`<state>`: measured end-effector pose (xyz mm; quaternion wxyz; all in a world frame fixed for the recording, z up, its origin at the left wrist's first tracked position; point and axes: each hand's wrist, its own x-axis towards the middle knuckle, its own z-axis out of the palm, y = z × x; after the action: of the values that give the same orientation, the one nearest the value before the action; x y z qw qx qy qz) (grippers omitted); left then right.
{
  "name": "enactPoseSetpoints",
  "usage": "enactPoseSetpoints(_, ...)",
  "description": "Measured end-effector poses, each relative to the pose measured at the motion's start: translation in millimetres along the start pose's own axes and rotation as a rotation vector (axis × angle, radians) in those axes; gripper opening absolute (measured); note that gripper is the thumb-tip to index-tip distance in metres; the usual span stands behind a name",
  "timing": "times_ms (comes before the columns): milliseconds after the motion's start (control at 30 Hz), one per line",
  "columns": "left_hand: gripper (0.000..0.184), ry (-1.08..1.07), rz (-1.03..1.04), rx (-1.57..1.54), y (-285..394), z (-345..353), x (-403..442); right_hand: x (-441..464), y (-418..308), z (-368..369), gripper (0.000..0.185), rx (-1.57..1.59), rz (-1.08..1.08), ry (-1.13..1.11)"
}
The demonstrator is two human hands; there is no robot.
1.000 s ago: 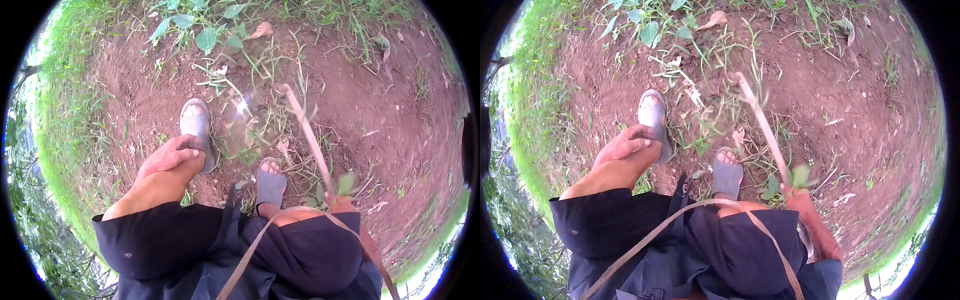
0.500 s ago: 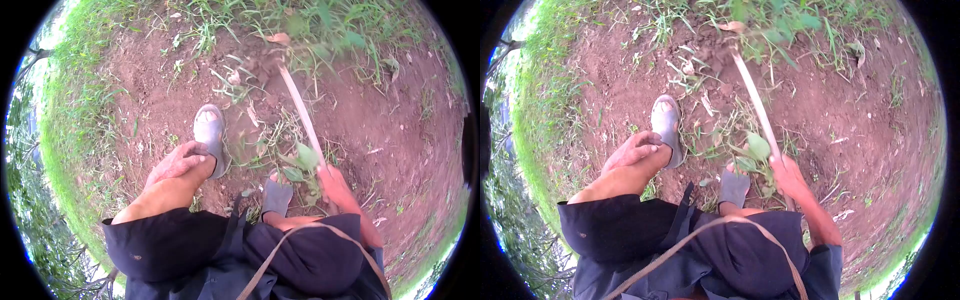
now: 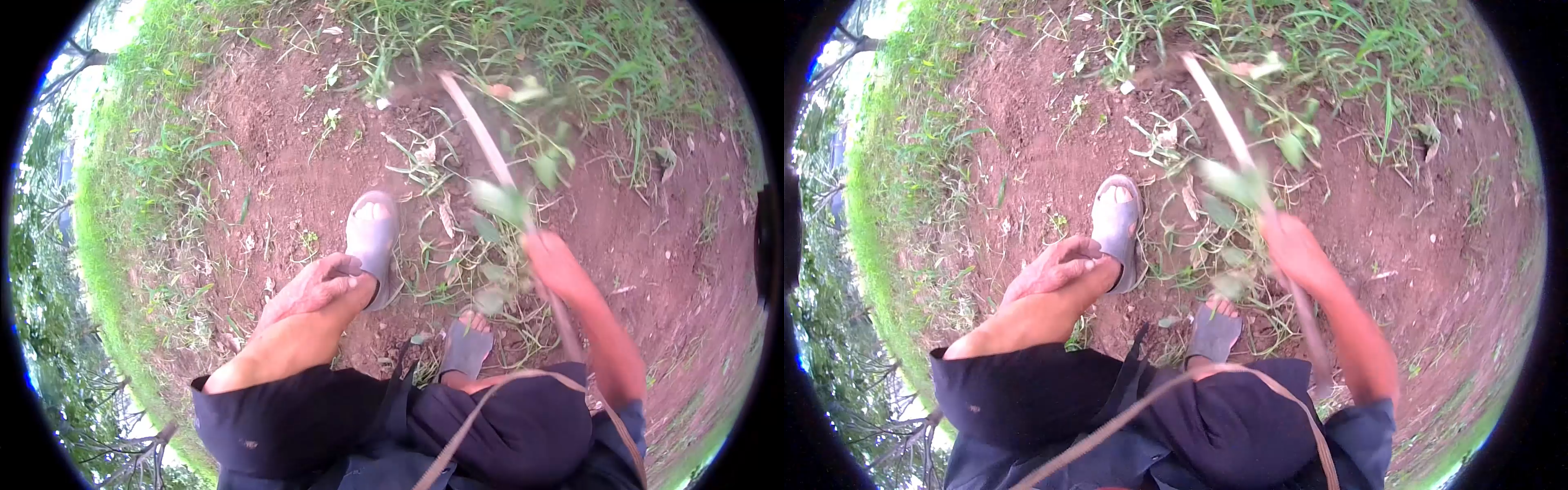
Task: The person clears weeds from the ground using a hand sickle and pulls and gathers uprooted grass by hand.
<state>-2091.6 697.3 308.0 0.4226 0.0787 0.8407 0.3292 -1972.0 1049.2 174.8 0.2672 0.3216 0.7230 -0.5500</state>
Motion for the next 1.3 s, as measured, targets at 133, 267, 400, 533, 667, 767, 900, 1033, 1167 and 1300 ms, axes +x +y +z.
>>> enactPoseSetpoints(133, 0.035, 0.003, -0.007, -0.017, -3, -5, -2, -19, -10, -5, 0.044, 0.301, 0.139, -0.040)
enactPoseSetpoints(267, 0.036, -0.001, 0.007, -0.005, -4, -8, 0, 81, -84, 22, 0.038, -0.012, 0.111, -0.098)
enactPoseSetpoints(400, 0.036, -0.001, 0.016, 0.014, -5, -4, -3, 81, -75, 51, 0.037, 0.165, -0.078, 0.023)
enactPoseSetpoints(533, 0.037, 0.012, 0.007, 0.022, -6, -2, -5, 31, -19, 18, 0.039, -0.053, -0.066, 0.097)
enactPoseSetpoints(667, 0.038, 0.014, -0.013, 0.010, -7, -2, 0, -63, 99, -23, 0.045, -0.191, -0.131, 0.182)
enactPoseSetpoints(767, 0.038, 0.004, -0.025, 0.031, -6, -3, -1, -143, 158, -33, 0.043, -0.396, 0.044, 0.018)
enactPoseSetpoints(900, 0.039, -0.012, -0.020, 0.084, -2, 1, -1, -124, 188, 2, 0.038, -0.186, 0.149, 0.051)
enactPoseSetpoints(1033, 0.039, -0.075, 0.035, 0.236, 5, 5, 25, -44, 75, 26, 0.040, -0.151, 0.180, 0.007)
enactPoseSetpoints(1167, 0.041, -0.394, -0.039, 0.393, -47, -16, 84, -60, 119, 21, 0.043, -0.250, 0.019, 0.090)
enactPoseSetpoints(1300, 0.058, 0.092, -0.113, -0.175, 50, 29, 6, -136, 231, -4, 0.037, -0.538, -0.191, 0.074)
